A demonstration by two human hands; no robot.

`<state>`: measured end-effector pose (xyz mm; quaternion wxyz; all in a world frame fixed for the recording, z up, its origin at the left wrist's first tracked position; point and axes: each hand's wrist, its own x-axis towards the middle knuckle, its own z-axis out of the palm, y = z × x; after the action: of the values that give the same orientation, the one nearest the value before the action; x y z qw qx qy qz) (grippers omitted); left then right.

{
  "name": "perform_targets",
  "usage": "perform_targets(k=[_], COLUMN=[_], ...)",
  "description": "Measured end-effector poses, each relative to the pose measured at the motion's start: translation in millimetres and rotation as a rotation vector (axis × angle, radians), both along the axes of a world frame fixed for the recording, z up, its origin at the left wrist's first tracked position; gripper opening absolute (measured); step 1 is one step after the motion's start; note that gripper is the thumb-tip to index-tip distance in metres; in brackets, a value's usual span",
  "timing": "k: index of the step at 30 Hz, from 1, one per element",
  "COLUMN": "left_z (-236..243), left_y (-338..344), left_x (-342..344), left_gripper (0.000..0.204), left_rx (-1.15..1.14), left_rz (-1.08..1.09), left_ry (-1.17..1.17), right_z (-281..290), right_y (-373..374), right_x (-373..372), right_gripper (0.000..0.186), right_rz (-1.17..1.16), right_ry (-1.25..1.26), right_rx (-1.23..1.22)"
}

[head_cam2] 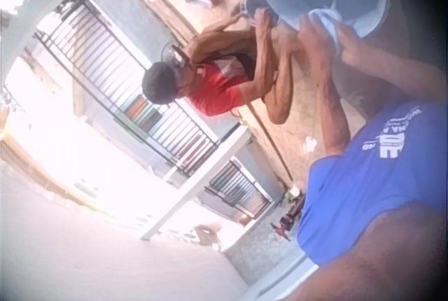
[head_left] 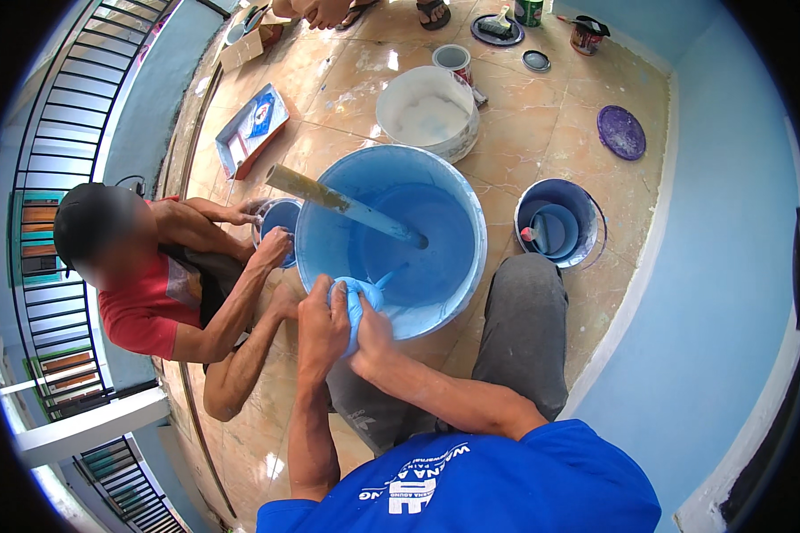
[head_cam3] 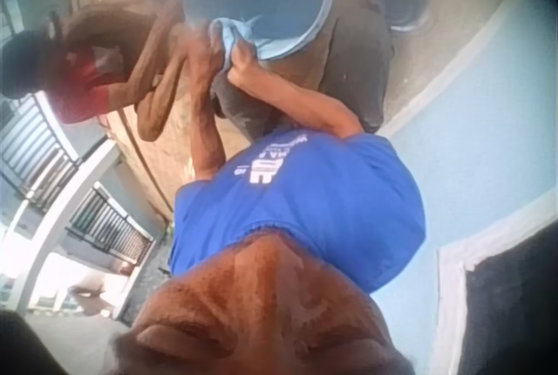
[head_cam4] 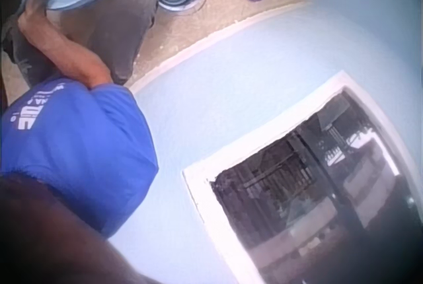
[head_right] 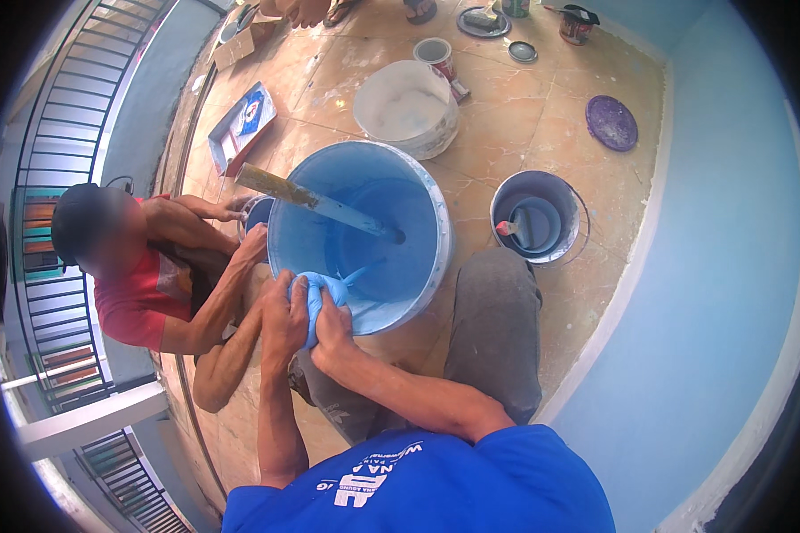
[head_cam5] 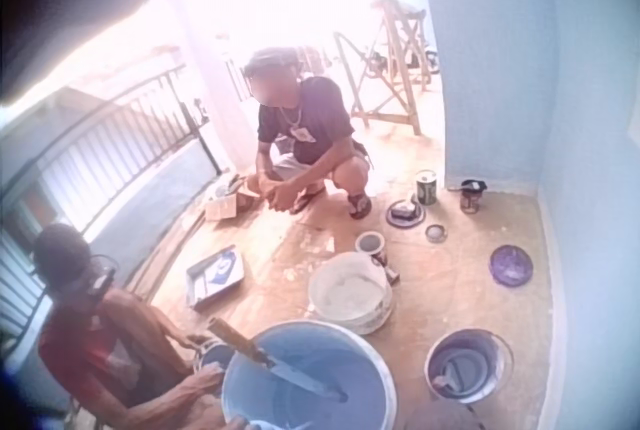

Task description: The person pours paint from a small can into a larger bucket and stirs it with a brush. They then retrieve a blue cloth from a black bag, wring it out, and dip it into the paint bucket.

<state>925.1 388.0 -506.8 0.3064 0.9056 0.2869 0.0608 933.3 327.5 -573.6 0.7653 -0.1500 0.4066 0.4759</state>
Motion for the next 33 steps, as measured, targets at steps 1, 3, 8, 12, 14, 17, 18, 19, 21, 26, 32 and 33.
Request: perform_targets(k=[1, 3, 8, 12, 14, 17, 18, 19, 21, 26, 32, 33], left_z=[0, -1, -2, 0, 1, 2, 2, 2, 2, 4, 5, 5], left_y=[1, 2, 1, 0, -1, -2, -2, -2, -2, -1, 5, 6], left_x=[0, 0, 1, 1, 1, 1, 1, 1, 1, 1, 1, 1], left_gripper=[0.023, 0.022, 0.022, 0.022, 0.021, 0.021, 0.021, 0.021, 0.021, 0.024, 0.024, 0.024], left_rx=[-0.002, -0.004, -0.026, -0.043, -0.062, -0.074, -0.076, -0.076, -0.075, -0.146, -0.200, -0.206], left_rz=[0.005, 0.003, 0.005, -0.003, 0.000, -0.003, -0.005, -0.013, -0.029, -0.037, -0.091, -0.086], left_ry=[0.015, 0.029, 0.043, 0.050, 0.052, 0.071, 0.080, 0.081, 0.081, 0.121, 0.151, 0.174], right_z=[1, 3, 9, 12, 12, 10, 9, 8, 6, 3, 0, 0], right_y=[0, -1, -3, -4, -4, -3, -3, -3, -2, 0, 1, 1], right_x=[0, 1, 3, 3, 2, 1, 1, 0, -1, -4, -7, -8], right_gripper=[0.030, 0.030, 0.029, 0.028, 0.029, 0.028, 0.028, 0.028, 0.028, 0.029, 0.026, 0.025], right_rz=[-0.008, -0.025, -0.017, -0.029, -0.030, 0.012, 0.034, 0.034, 0.033, 0.039, 0.021, 0.017], right_ry=[0.001, 0.004, 0.009, -0.018, -0.025, -0.041, -0.049, -0.051, -0.054, -0.075, -0.130, -0.140], right_rx=[0.008, 0.023, -0.005, 0.017, 0.023, 0.009, 0.000, -0.004, -0.013, -0.029, -0.036, -0.038])
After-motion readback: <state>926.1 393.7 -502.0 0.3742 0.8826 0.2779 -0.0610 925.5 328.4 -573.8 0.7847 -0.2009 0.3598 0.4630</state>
